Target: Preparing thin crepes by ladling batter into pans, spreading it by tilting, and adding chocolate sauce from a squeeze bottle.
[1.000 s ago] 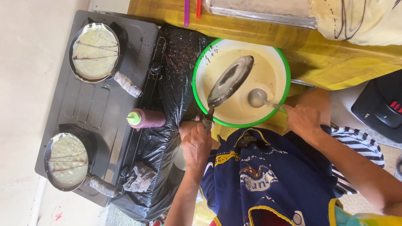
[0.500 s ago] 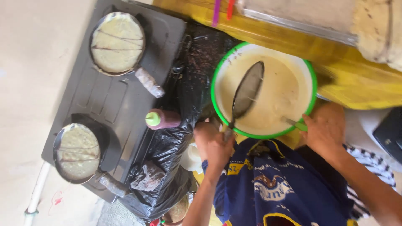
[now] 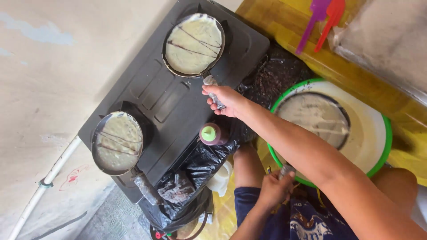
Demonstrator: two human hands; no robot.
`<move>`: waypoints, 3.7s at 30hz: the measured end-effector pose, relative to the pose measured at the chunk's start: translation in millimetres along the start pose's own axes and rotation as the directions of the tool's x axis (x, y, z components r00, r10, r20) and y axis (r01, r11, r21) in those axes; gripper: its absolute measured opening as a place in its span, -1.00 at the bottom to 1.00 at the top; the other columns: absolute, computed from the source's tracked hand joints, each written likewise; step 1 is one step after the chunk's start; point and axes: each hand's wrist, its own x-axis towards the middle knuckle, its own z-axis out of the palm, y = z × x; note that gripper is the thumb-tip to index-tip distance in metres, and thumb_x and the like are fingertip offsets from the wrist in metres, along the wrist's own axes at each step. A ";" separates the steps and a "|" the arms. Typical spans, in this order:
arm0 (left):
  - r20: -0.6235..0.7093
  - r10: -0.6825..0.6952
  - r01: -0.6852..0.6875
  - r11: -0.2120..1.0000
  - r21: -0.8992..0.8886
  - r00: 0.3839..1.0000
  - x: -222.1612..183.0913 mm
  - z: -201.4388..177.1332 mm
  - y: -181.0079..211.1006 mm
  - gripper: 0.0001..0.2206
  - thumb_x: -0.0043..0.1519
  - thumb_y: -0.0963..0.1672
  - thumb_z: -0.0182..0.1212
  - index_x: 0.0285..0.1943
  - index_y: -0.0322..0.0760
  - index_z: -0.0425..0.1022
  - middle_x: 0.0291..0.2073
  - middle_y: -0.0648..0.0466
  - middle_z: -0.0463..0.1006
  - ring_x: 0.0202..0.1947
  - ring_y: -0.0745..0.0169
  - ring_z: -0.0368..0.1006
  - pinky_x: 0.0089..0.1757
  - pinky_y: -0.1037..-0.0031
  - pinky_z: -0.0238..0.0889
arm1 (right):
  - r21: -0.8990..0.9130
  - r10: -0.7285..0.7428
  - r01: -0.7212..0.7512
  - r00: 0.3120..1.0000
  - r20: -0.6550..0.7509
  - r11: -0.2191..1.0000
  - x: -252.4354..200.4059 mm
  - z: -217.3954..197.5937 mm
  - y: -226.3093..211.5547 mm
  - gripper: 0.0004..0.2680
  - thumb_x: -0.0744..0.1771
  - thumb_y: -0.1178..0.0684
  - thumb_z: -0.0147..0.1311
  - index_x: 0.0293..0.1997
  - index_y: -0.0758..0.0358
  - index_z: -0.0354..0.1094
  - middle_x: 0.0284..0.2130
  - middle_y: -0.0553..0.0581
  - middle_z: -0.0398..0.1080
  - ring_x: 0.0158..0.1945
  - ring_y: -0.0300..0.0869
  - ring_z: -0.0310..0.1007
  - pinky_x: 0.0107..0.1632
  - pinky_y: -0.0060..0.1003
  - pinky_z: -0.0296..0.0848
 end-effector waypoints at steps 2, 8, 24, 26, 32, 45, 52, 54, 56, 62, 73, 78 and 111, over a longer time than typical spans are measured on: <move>-0.073 0.118 -0.115 0.993 0.037 0.990 15.4 -9.5 42.0 -0.67 0.35 -0.02 0.25 -0.46 -0.16 0.38 -0.72 0.09 0.41 -0.80 0.39 0.24 -0.65 0.57 0.06 | 0.032 -0.048 0.045 0.997 0.065 0.998 -11.8 -3.9 -21.5 -0.80 0.33 -0.15 0.09 -0.14 0.09 0.30 -0.59 -0.05 0.24 -0.63 -0.36 0.11 -0.55 -0.44 0.00; -0.378 0.394 -0.437 0.899 -0.033 0.838 55.9 -37.4 159.2 -0.65 0.29 0.05 0.16 -0.53 -0.07 0.32 -0.73 0.16 0.31 -0.75 0.43 0.15 -0.61 0.52 -0.04 | 0.065 -0.230 0.223 0.963 0.139 0.973 -139.3 -102.2 -51.7 -0.80 0.32 -0.06 0.08 -0.06 0.18 0.40 -0.66 -0.04 0.24 -0.72 -0.37 0.08 -0.70 -0.46 -0.09; -0.364 0.184 -0.398 0.599 -0.695 0.913 100.9 -101.3 215.9 -0.05 -0.13 0.33 0.15 0.24 -0.41 0.31 -0.03 -0.26 0.41 -0.06 -0.29 0.44 -0.04 0.06 0.34 | 0.338 -0.330 0.375 0.926 -0.183 0.863 -372.6 -372.1 171.8 -0.69 0.35 0.11 -0.04 0.15 0.56 0.33 -0.57 0.10 0.19 -0.74 -0.34 0.06 -0.69 -0.40 0.05; -0.122 0.336 -0.324 0.648 -0.689 0.934 114.9 -104.4 150.2 -0.08 -0.01 0.38 0.03 0.16 -0.43 0.42 -0.01 -0.26 0.48 0.05 -0.26 0.41 0.09 0.04 0.21 | 0.368 -0.360 0.435 0.897 -0.257 0.822 -392.9 -398.9 168.4 -0.68 0.31 0.14 0.02 0.16 0.56 0.31 -0.57 0.08 0.25 -0.71 -0.33 0.18 -0.68 -0.45 0.16; 0.073 -0.242 0.246 0.838 -0.487 0.968 75.6 -18.7 12.4 0.01 0.13 0.45 -0.29 0.15 -0.47 0.48 -0.37 -0.29 0.53 -0.22 -0.38 0.49 -0.11 -0.12 0.33 | -0.085 -0.270 0.346 0.533 -0.802 0.934 -437.7 -477.2 67.9 -0.68 0.34 0.15 0.10 0.25 0.35 0.33 -0.24 0.19 0.41 -0.36 -0.19 0.33 -0.24 -0.30 0.38; 0.100 -0.548 0.545 0.761 -0.353 0.830 101.7 -58.3 -92.8 -0.26 0.16 0.27 -0.03 0.18 -0.35 0.56 -0.13 -0.31 0.64 -0.18 -0.38 0.58 -0.11 -0.17 0.48 | -0.275 -0.822 -0.959 0.104 -0.559 0.065 -362.5 -633.0 8.7 -0.61 0.37 0.14 -0.11 0.41 0.37 0.13 -0.24 0.14 0.40 -0.45 -0.19 0.41 -0.57 -0.37 0.46; -0.053 -0.522 0.491 0.829 -0.267 0.852 53.9 38.3 -22.4 -0.44 0.20 0.17 0.11 0.09 -0.34 0.52 -0.30 -0.20 0.60 -0.37 -0.18 0.56 -0.28 0.13 0.47 | 0.141 -0.962 -0.988 0.014 -0.273 -0.054 -379.4 -616.9 -6.7 -0.51 0.14 -0.14 0.19 0.19 -0.01 0.28 -0.23 -0.18 0.35 -0.52 -0.47 0.21 -0.64 -0.60 0.17; -0.055 -0.357 0.349 0.930 -0.114 0.933 34.3 71.4 0.2 -0.51 0.31 0.09 0.01 0.04 -0.44 0.50 -0.44 -0.16 0.52 -0.50 -0.09 0.50 -0.38 0.25 0.33 | -0.191 -0.963 -0.978 -0.036 -0.265 0.089 -390.8 -547.5 -21.6 -0.79 0.39 0.12 0.01 0.16 0.16 0.35 -0.34 -0.04 0.50 -0.62 -0.42 0.32 -0.69 -0.61 0.35; -0.108 -0.186 0.190 0.981 0.026 0.977 23.5 95.2 21.8 -0.57 0.30 0.05 0.05 0.02 -0.40 0.56 -0.42 -0.13 0.58 -0.47 -0.03 0.54 -0.36 0.31 0.36 | -0.604 -0.927 -0.766 0.028 -0.374 0.220 -389.0 -478.5 -14.9 -0.78 0.41 0.15 0.05 0.18 0.37 0.30 -0.30 0.16 0.48 -0.48 -0.20 0.42 -0.61 -0.44 0.46; 0.115 0.472 -0.476 0.784 0.399 0.874 -10.3 118.1 68.7 -0.35 0.19 0.13 0.16 0.41 -0.20 0.29 0.13 -0.05 0.57 0.11 0.06 0.54 0.07 0.28 0.39 | -0.306 -0.510 0.413 0.612 -0.604 0.858 -283.4 -304.3 114.8 -0.57 0.39 -0.37 -0.16 -0.34 0.23 0.42 -0.59 0.18 0.49 -0.71 -0.18 0.37 -0.65 -0.33 0.27; -0.637 0.423 -0.505 0.861 0.061 0.644 -109.3 -139.4 -31.6 -0.58 0.00 -0.26 0.46 0.10 -0.32 0.65 -0.48 -0.03 0.66 -0.55 0.37 0.35 -0.51 0.56 0.12 | -0.797 -0.746 0.479 0.664 0.055 0.368 -115.6 -63.8 194.9 -0.79 0.34 -0.06 -0.02 -0.56 -0.02 0.21 -0.73 -0.02 0.25 -0.62 -0.28 0.16 -0.56 -0.16 0.08; -0.694 0.422 -0.353 0.901 0.251 0.583 -164.6 -189.2 -42.5 -0.59 -0.06 0.03 0.38 -0.35 -0.48 0.59 -0.96 -0.11 0.35 -0.90 0.09 0.28 -0.67 0.38 0.23 | -0.717 -0.806 0.586 0.589 0.057 0.378 8.4 -22.3 196.2 -0.04 -0.02 0.05 0.62 0.46 0.46 -0.04 0.38 0.42 0.15 0.43 0.14 0.15 0.41 -0.10 0.16; 0.143 -0.050 -0.008 0.926 0.377 0.989 -48.9 -21.6 -23.2 -0.65 0.24 0.07 0.29 -0.34 -0.23 0.40 -0.64 0.08 0.48 -0.74 0.32 0.36 -0.53 0.55 0.20 | -0.606 -0.233 -0.663 0.736 -0.636 -0.440 -350.5 -187.0 82.1 -0.50 0.32 -0.46 -0.04 0.34 -0.12 0.10 -0.25 -0.17 0.59 -0.23 -0.25 0.64 -0.15 -0.35 0.66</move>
